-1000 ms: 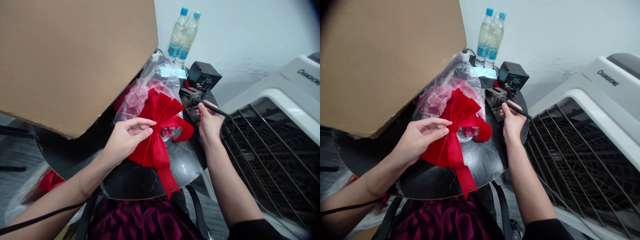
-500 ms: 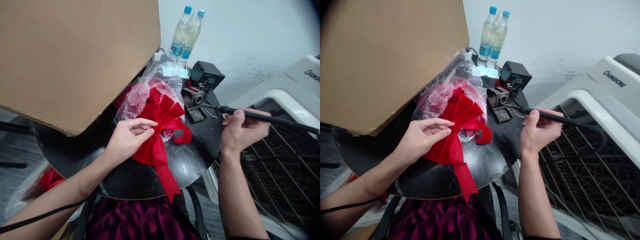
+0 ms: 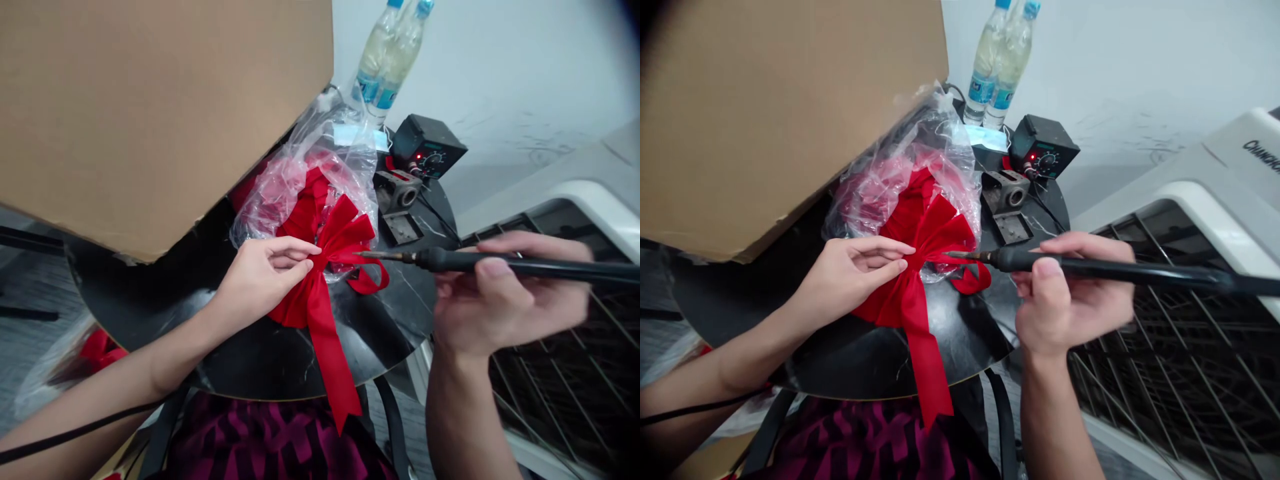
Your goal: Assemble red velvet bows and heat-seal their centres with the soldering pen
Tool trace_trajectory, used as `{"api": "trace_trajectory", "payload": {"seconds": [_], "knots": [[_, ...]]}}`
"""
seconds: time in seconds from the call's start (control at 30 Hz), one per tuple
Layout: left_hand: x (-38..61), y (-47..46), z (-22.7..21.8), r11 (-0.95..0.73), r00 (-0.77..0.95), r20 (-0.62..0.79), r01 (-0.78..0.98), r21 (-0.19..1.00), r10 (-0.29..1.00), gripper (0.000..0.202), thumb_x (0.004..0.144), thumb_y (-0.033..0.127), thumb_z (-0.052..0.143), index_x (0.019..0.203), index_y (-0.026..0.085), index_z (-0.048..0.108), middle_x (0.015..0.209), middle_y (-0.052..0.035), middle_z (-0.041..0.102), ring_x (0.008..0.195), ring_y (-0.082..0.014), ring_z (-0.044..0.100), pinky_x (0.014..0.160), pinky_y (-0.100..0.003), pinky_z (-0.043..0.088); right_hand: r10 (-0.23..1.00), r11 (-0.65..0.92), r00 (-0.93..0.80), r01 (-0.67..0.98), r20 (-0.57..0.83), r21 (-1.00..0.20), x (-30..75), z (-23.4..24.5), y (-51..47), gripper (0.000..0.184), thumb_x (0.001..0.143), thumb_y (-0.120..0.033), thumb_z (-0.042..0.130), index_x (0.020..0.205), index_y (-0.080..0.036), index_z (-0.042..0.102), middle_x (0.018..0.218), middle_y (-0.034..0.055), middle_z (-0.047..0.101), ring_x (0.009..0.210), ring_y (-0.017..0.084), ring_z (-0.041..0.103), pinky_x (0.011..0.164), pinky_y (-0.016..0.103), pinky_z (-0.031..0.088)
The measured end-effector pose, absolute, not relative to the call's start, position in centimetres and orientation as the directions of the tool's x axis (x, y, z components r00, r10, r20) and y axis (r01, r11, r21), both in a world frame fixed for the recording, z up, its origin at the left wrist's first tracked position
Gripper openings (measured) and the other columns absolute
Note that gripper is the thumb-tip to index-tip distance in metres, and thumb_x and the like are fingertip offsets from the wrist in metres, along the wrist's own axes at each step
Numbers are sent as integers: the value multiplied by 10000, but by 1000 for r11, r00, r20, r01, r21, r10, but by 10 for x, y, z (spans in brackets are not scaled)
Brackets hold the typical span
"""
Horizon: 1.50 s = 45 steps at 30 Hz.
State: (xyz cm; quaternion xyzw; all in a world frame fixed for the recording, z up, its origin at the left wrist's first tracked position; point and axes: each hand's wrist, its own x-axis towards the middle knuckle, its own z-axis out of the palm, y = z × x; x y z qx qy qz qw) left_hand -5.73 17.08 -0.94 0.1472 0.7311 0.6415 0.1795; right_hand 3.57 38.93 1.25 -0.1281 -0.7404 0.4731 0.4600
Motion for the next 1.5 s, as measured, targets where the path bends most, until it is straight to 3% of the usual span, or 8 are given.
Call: {"api": "trace_trajectory", "payload": {"seconds": [0.1, 0.17, 0.23, 0.43, 0.57, 0.7, 0.8, 1.5], "knots": [[-58, 170, -13, 148, -893, -64, 3, 989, 445, 220, 836, 233, 787, 1044, 174, 827, 1006, -60, 822, 936, -207, 785, 904, -289, 645, 703, 275, -563, -348, 434, -896, 20, 5, 392, 49, 786, -269, 647, 826, -246, 632, 546, -40, 544, 373, 137, 467, 345, 277, 301], [-58, 170, -14, 157, -896, -56, 16, 987, 441, 223, 850, 229, 772, 1059, 177, 827, 1025, -58, 824, 958, -208, 784, 910, -286, 644, 684, 123, -653, -338, 326, -933, 14, -4, 395, 71, 807, -283, 620, 863, -239, 624, 522, -53, 583, 357, 132, 451, 350, 258, 312], [-58, 171, -15, 168, -894, -62, 16, 986, 444, 223, 861, 227, 759, 1068, 182, 827, 1037, -57, 825, 968, -211, 784, 907, -290, 647, 673, 85, -674, -340, 305, -937, 13, -12, 395, 94, 803, -279, 634, 882, -239, 604, 538, -57, 611, 366, 129, 466, 364, 249, 336], [-57, 171, -16, 205, -890, -62, 35, 978, 452, 223, 865, 235, 751, 1069, 185, 827, 1057, -63, 824, 967, -220, 785, 874, -294, 656, 673, 435, -464, -382, 576, -816, 21, -22, 377, 88, 807, -291, 671, 859, -253, 611, 626, -39, 609, 381, 139, 503, 352, 285, 354], [-57, 171, -19, 220, -886, -64, 44, 975, 459, 223, 864, 233, 750, 1066, 179, 826, 1040, -65, 824, 940, -215, 786, 838, -279, 660, 575, 644, -376, -341, 727, -685, 23, -26, 368, 143, 815, -363, 722, 874, -244, 670, 728, 11, 624, 541, 187, 623, 495, 353, 499], [-57, 172, -19, 247, -883, -89, 31, 969, 460, 218, 861, 224, 752, 1061, 171, 823, 997, -49, 823, 904, -189, 782, 836, -254, 654, 396, 748, -273, -459, 877, -480, 20, -32, 368, 138, 818, -314, 743, 885, -204, 693, 710, -6, 600, 492, 161, 626, 432, 311, 487], [-56, 172, -18, 253, -881, -92, 32, 967, 463, 217, 863, 218, 751, 1061, 165, 821, 988, -41, 823, 899, -176, 780, 850, -240, 651, 313, 772, -242, -498, 918, -395, 18, -33, 368, 150, 767, -240, 770, 867, -158, 695, 724, -2, 610, 501, 169, 655, 422, 303, 504], [-54, 172, -22, 240, -870, -59, 70, 968, 490, 229, 881, 203, 721, 1090, 162, 807, 991, -26, 824, 893, -161, 790, 859, -224, 643, 243, 740, -308, -554, 920, -381, 16, -25, 358, 81, 773, -125, 720, 850, -132, 697, 720, 9, 619, 530, 167, 651, 421, 292, 536]]}}
